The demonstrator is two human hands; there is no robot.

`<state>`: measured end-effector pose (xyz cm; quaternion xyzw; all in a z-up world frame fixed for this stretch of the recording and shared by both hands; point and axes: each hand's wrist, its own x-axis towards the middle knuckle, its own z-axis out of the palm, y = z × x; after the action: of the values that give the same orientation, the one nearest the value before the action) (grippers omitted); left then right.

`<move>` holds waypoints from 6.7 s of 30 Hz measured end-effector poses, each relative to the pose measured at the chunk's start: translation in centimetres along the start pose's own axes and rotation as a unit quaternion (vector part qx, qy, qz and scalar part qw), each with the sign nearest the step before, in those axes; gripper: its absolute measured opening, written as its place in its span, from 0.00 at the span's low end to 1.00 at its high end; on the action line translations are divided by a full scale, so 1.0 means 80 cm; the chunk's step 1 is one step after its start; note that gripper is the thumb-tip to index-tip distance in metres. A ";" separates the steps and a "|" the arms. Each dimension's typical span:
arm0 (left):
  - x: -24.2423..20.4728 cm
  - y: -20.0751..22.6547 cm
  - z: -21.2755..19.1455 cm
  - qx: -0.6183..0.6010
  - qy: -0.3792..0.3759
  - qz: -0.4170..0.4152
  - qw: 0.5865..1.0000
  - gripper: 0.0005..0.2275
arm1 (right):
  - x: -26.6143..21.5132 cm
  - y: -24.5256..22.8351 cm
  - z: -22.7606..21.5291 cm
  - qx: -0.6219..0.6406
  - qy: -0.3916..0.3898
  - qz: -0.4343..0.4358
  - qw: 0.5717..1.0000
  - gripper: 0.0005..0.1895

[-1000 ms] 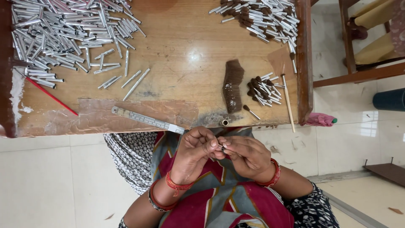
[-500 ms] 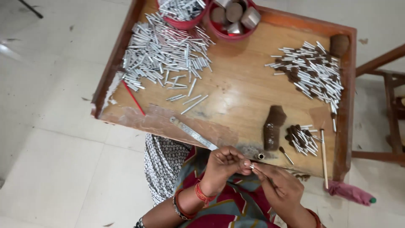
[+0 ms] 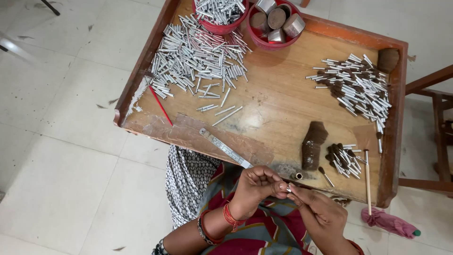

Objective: The person sits at a wooden table and repeatedly picks up small silver metal tubes and dark brown cylindrical pieces. They insert the brown pieces into the metal tubes by hand, then place the assembled items into a pile on the table.

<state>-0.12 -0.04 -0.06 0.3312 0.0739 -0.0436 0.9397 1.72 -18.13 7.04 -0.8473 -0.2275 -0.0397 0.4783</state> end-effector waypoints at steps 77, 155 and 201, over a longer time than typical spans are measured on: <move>0.023 0.036 0.011 0.004 0.053 -0.023 0.998 0.05 | 0.044 0.038 -0.078 -0.373 0.126 0.069 0.917 0.18; -0.011 0.031 0.002 0.572 -0.185 0.347 0.719 0.16 | 0.017 -0.004 -0.021 0.081 -0.122 0.134 0.980 0.06; 0.007 0.120 -0.029 0.678 -0.034 0.379 0.629 0.11 | 0.036 0.012 -0.022 -0.232 0.060 -0.048 0.970 0.15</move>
<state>1.43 8.84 3.98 0.8721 -0.1402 0.2672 0.3852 4.97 -19.02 8.06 -0.9193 -0.2237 -0.1648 0.2789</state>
